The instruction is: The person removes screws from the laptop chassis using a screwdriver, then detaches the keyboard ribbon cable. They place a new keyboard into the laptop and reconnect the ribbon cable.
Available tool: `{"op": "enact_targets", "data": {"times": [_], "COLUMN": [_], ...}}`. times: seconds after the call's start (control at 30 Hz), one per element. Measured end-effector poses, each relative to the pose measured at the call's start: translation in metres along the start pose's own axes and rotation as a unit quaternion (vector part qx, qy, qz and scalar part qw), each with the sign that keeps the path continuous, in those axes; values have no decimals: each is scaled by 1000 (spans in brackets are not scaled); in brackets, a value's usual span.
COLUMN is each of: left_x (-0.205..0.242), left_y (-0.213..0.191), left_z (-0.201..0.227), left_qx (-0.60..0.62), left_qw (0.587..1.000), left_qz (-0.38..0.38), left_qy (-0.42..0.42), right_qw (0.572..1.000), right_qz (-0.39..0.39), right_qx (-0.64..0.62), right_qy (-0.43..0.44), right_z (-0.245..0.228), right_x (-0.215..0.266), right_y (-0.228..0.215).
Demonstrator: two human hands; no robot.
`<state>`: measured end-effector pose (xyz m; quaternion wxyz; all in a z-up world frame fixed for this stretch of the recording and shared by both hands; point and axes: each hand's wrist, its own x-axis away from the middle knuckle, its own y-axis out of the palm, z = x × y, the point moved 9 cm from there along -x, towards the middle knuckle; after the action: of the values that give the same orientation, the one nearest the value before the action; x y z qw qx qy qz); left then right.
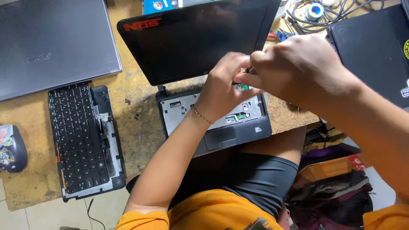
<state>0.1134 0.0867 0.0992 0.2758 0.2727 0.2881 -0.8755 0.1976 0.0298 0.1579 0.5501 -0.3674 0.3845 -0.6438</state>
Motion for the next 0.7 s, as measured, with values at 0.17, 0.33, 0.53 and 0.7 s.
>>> {"op": "enact_targets", "data": {"times": [0.17, 0.33, 0.53, 0.7], "left_x": [9, 7, 1, -6], "left_y": [6, 17, 3, 14], "left_z": [-21, -13, -9, -10], "left_qx": [-13, 29, 84, 33], "left_qw": [996, 998, 991, 999], "left_qz": [-19, -50, -25, -40], "left_qy": [-88, -18, -98, -17], "right_qw": [993, 997, 997, 999], "right_qz": [-77, -29, -4, 20], "right_qx": [-93, -67, -80, 28], "right_qy": [20, 11, 16, 4], "right_z": [4, 5, 14, 10], "right_x": [1, 7, 14, 11], "right_y": [-16, -4, -18, -15]}}
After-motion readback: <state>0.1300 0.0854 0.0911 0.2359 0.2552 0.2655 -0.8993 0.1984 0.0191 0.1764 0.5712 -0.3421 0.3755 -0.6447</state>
